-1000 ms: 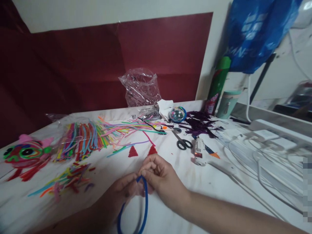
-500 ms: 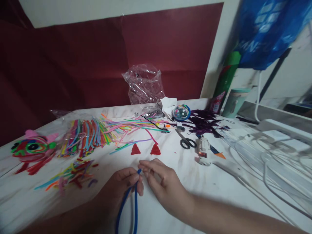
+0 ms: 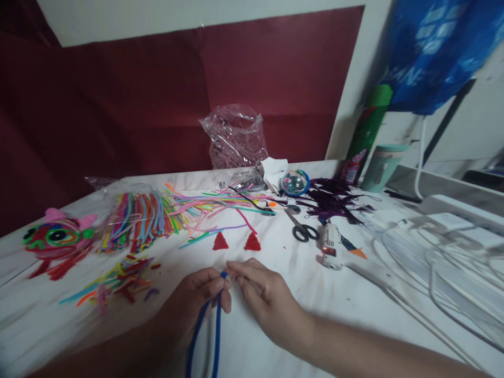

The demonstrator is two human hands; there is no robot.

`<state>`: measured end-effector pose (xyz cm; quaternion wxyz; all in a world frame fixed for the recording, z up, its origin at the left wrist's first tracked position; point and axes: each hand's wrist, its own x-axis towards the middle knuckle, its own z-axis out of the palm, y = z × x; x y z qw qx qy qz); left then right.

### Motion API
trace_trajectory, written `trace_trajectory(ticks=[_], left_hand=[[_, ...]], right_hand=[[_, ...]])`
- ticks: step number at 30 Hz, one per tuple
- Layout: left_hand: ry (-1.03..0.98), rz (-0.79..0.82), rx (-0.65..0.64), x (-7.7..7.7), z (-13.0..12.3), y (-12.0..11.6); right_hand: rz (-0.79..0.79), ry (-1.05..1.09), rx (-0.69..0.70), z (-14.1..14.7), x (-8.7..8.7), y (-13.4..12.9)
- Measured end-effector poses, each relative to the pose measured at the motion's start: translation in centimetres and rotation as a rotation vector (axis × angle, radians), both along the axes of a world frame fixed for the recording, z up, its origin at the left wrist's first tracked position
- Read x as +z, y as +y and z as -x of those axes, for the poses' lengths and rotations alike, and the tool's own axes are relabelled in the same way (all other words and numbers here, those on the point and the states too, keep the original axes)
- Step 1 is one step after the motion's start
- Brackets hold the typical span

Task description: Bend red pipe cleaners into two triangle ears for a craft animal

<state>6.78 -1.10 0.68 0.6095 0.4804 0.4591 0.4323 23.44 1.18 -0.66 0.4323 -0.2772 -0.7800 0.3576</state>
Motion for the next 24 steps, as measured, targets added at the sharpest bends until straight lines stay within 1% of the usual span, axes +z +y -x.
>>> trace_trajectory(ticks=[3,4,7,9,10,12,14,15,16,17,18,19,20,22,23,24], left_hand=[[-0.043,0.010,-0.011,0.2,-0.1,0.0],[-0.051,0.008,-0.022,0.2,-0.1,0.1],[-0.058,0.005,-0.064,0.1,0.0,0.2],[-0.061,0.052,-0.134,-0.1,0.2,0.2],[-0.067,0.085,-0.180,-0.2,0.3,0.1],[-0.076,0.143,-0.261,-0.4,0.5,0.0],[-0.078,0.176,-0.307,-0.5,0.6,-0.2],[-0.074,0.192,-0.327,-0.4,0.6,-0.1],[-0.074,0.206,-0.335,-0.3,0.7,0.0],[-0.080,0.217,-0.341,-0.2,0.8,0.3],[-0.096,0.220,-0.335,-0.2,0.9,0.7],[-0.125,0.202,-0.291,-0.1,1.1,1.2],[-0.155,0.178,-0.241,-0.1,1.3,1.7],[-0.194,0.069,-0.046,-0.3,1.6,2.5],[-0.146,0.014,0.017,-0.4,1.6,2.7],[-0.077,-0.047,0.068,-0.5,1.5,2.6]], right_hand=[[-0.052,-0.022,0.101,0.1,0.3,-0.1],[-0.062,-0.025,0.113,0.2,0.4,-0.2],[-0.058,-0.025,0.072,0.2,0.5,-0.1],[-0.062,-0.048,0.074,0.0,0.6,0.1],[-0.091,-0.071,0.095,-0.2,0.7,0.2],[-0.211,-0.142,0.162,-0.6,1.1,0.4],[-0.368,-0.236,0.226,-1.0,1.7,0.4],[-0.424,-0.270,0.253,-1.1,2.0,0.3],[-0.442,-0.283,0.267,-1.2,2.2,0.3],[-0.416,-0.270,0.262,-1.3,2.4,0.3],[-0.346,-0.227,0.236,-1.3,2.4,0.4],[-0.234,-0.161,0.187,-1.3,2.3,0.5],[-0.089,-0.084,0.122,-1.2,2.2,0.6],[0.230,0.076,0.001,-0.9,1.5,1.0],[0.377,0.152,-0.030,-0.6,1.2,1.1],[0.505,0.220,-0.030,-0.3,0.8,1.2]])
